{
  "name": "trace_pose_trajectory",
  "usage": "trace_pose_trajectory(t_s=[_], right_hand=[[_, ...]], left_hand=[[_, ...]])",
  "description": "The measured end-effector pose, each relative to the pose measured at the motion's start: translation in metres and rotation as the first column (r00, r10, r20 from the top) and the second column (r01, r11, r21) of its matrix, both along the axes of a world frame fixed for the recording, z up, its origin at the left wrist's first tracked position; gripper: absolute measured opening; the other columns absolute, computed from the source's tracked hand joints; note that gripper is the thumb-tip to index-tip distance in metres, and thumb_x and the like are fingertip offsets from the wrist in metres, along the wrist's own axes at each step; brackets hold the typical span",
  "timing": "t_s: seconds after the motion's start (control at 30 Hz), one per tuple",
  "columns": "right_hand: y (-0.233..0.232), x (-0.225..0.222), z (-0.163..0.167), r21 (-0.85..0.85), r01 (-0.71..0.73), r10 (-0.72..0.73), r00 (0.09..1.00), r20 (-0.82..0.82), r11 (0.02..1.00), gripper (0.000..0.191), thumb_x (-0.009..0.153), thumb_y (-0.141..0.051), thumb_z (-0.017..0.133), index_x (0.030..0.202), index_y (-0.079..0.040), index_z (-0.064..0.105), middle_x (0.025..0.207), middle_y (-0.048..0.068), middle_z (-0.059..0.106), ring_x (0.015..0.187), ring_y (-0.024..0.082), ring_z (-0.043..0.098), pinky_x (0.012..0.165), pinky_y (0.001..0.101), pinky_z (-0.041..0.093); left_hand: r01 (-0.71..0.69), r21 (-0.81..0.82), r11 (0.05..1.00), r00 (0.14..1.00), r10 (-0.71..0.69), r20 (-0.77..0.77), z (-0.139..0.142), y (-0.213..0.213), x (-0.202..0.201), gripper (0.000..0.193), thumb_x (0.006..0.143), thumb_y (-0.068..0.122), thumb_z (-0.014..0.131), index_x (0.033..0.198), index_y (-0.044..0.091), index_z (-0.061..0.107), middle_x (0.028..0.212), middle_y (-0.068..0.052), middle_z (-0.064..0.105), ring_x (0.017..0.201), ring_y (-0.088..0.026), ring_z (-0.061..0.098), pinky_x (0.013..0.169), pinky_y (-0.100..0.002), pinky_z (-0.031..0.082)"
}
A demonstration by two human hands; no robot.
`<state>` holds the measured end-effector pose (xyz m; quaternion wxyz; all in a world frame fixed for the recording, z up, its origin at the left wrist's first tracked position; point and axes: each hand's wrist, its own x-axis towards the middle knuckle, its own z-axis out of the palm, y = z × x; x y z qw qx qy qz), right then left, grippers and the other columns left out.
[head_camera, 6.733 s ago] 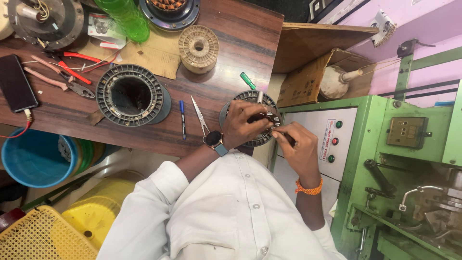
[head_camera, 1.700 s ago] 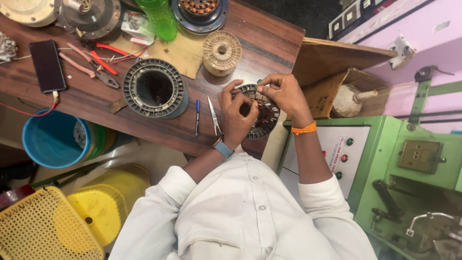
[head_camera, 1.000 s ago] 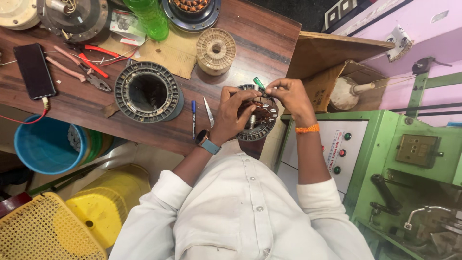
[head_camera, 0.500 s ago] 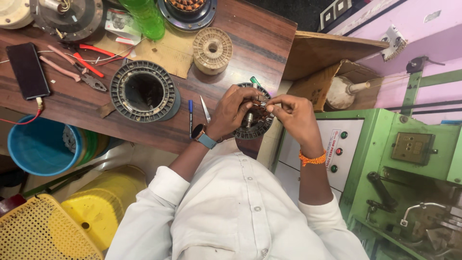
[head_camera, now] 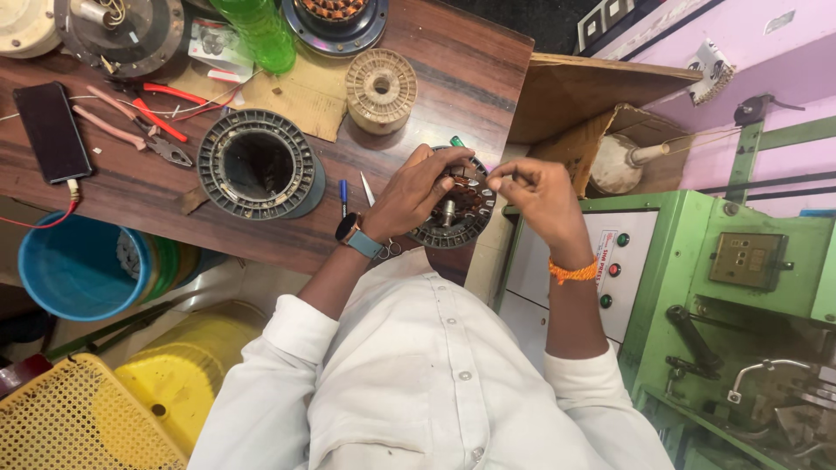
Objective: The person works on an electric motor armature at a workbench, holding the rotor with one hand while fitting and pressing components onto it with the other, turning the armature to reach different sides. They continue fitting parts around the armature throughout the episode.
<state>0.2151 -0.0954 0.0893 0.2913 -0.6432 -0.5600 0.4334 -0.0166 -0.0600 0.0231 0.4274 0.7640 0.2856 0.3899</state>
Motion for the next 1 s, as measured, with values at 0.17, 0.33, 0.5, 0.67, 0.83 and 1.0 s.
trace_pose_trajectory(t_s=[0.17,0.33,0.5,0.67,0.83,1.0], right_hand=[[-0.017,-0.019,-0.007,0.161,-0.107,0.064,0.965,0.252,0.981,0.011,0.091,-0.014,0.075,0.098,-0.006,0.076,0.060,0.000,0.058,0.052,0.006,0.045,0.047,0.0279,0.034],[-0.038,-0.044,-0.022,0.162,-0.061,0.018,0.967,0.253,0.985,0.013,0.091,-0.013,0.074,0.099,-0.003,0.073,0.063,0.006,0.062,0.051,0.010,0.049,0.049,0.0298,0.039],[-0.050,-0.035,-0.017,0.230,-0.110,0.072,0.983,0.168,0.967,0.013,0.090,-0.011,0.076,0.099,-0.001,0.073,0.071,0.010,0.064,0.058,0.011,0.050,0.054,0.0283,0.043],[-0.051,-0.023,0.002,0.206,-0.144,0.106,0.977,0.182,0.968,0.018,0.086,-0.011,0.076,0.102,-0.003,0.076,0.083,0.007,0.072,0.054,0.009,0.048,0.049,0.0267,0.040],[-0.018,-0.020,0.013,0.244,-0.138,0.084,0.973,0.217,0.960,0.011,0.091,-0.010,0.076,0.100,-0.004,0.077,0.076,0.006,0.071,0.057,0.007,0.052,0.052,0.0267,0.040],[-0.007,-0.029,0.017,0.264,-0.170,0.125,0.976,0.180,0.949,0.012,0.092,-0.011,0.075,0.101,-0.003,0.076,0.076,0.005,0.070,0.062,0.006,0.056,0.055,0.0267,0.045]], left_hand=[[-0.003,0.103,0.995,1.000,0.003,0.006,-0.011,0.002,0.005,0.027,0.112,0.021,0.052,0.137,0.018,0.060,0.134,-0.004,0.068,0.114,-0.024,0.059,0.098,-0.039,0.046],[-0.080,0.330,0.940,0.995,0.096,-0.033,-0.021,-0.004,0.005,0.034,0.088,0.014,0.072,0.121,0.023,0.072,0.143,-0.005,0.057,0.120,-0.028,0.052,0.105,-0.041,0.042],[-0.206,0.479,0.853,0.977,0.204,0.057,-0.037,-0.019,0.007,0.027,0.084,0.021,0.086,0.108,0.020,0.075,0.144,-0.004,0.050,0.126,-0.028,0.052,0.107,-0.041,0.044],[-0.434,0.329,0.839,0.901,0.393,0.186,-0.051,-0.024,0.022,0.023,0.090,0.013,0.087,0.092,0.006,0.065,0.136,-0.010,0.052,0.121,-0.029,0.059,0.100,-0.040,0.053],[-0.479,0.198,0.855,0.876,0.453,0.165,-0.043,-0.031,0.023,0.015,0.088,0.005,0.077,0.089,0.003,0.062,0.139,-0.013,0.055,0.120,-0.029,0.061,0.102,-0.042,0.055],[-0.442,0.188,0.877,0.896,0.426,0.123,-0.027,-0.033,0.024,0.036,0.083,0.018,0.085,0.111,0.002,0.069,0.136,-0.014,0.052,0.120,-0.031,0.053,0.103,-0.043,0.048]])
